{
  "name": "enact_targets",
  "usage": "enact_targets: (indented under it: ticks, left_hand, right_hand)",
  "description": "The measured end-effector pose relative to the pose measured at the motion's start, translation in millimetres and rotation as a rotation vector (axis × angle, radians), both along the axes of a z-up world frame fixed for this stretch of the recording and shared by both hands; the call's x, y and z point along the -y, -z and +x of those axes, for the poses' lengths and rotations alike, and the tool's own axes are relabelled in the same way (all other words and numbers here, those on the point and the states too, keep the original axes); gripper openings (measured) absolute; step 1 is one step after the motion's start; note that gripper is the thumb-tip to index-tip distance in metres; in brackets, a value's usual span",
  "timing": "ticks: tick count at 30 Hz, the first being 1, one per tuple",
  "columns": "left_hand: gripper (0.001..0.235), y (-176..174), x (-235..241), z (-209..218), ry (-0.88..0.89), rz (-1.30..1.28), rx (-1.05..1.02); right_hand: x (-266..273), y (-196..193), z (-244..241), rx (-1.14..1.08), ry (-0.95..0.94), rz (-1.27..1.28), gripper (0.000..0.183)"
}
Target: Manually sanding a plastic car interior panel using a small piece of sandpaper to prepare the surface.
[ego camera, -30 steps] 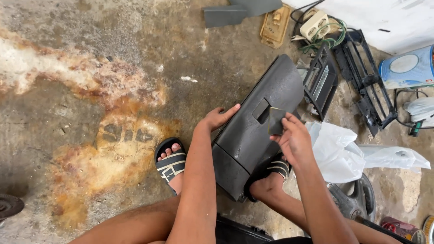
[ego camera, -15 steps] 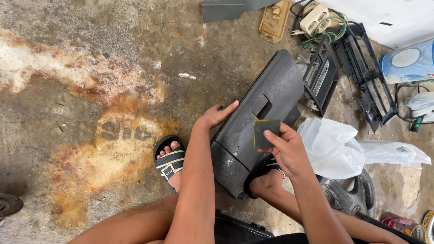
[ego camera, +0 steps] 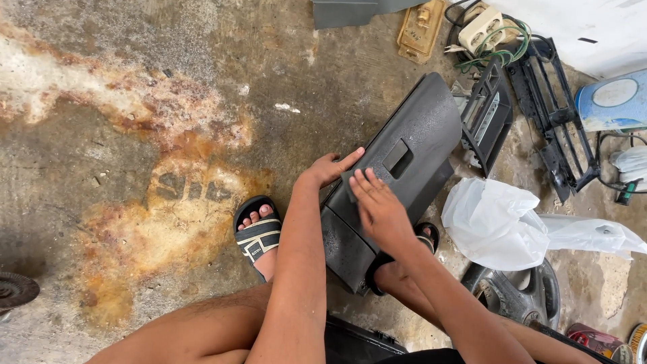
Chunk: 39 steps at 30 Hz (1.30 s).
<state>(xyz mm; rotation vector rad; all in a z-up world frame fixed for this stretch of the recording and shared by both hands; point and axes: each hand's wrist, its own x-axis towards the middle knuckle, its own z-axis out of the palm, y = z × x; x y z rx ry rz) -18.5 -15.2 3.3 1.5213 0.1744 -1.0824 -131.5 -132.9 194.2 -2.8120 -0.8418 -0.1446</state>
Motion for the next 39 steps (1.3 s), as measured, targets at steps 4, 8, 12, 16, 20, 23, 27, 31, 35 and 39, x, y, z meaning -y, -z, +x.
enact_targets:
  ticks: [4, 8, 12, 16, 20, 23, 27, 31, 35, 39]
  left_hand:
    - [0.14, -3, -2, -2, 0.029, 0.027, 0.016]
    - [0.145, -3, 1, 0, -0.007, 0.014, -0.007]
    - [0.142, -10, -3, -2, 0.021, 0.016, 0.001]
    - [0.149, -18, -10, -6, -0.058, -0.048, -0.083]
    - [0.149, -23, -12, -1, -0.049, -0.044, -0.073]
    - [0.149, -23, -11, -1, -0.028, -0.042, -0.077]
    - [0.148, 18, 6, 0, -0.068, -0.041, -0.046]
    - [0.148, 18, 7, -1, -0.09, -0.035, -0.032]
    - [0.144, 22, 8, 1, -0.093, -0.038, -0.014]
    - [0.144, 12, 8, 1, -0.049, -0.015, -0.027]
  right_hand:
    - [12, 21, -17, -0.035, -0.139, 0.003, 0.046]
    - [39, 26, 19, 0.123, -0.056, -0.06, 0.046]
    - [5, 13, -15, -0.023, -0.165, 0.113, 0.04]
    - [40, -36, 6, -0.07, 0.239, 0.316, 0.024]
    - [57, -54, 20, -0.285, 0.658, 0.571, 0.023]
    - [41, -35, 9, -0.372, 0.731, 0.445, 0.018]
    - [-4, -2, 11, -0.306, 0.635, 0.449, 0.031]
    - [-20, 20, 33, 0.042, 0.374, 0.206, 0.044]
    - [-16, 34, 42, 0.201, 0.291, 0.109, 0.048]
    - [-6, 39, 43, 0.152, 0.112, 0.086, 0.051]
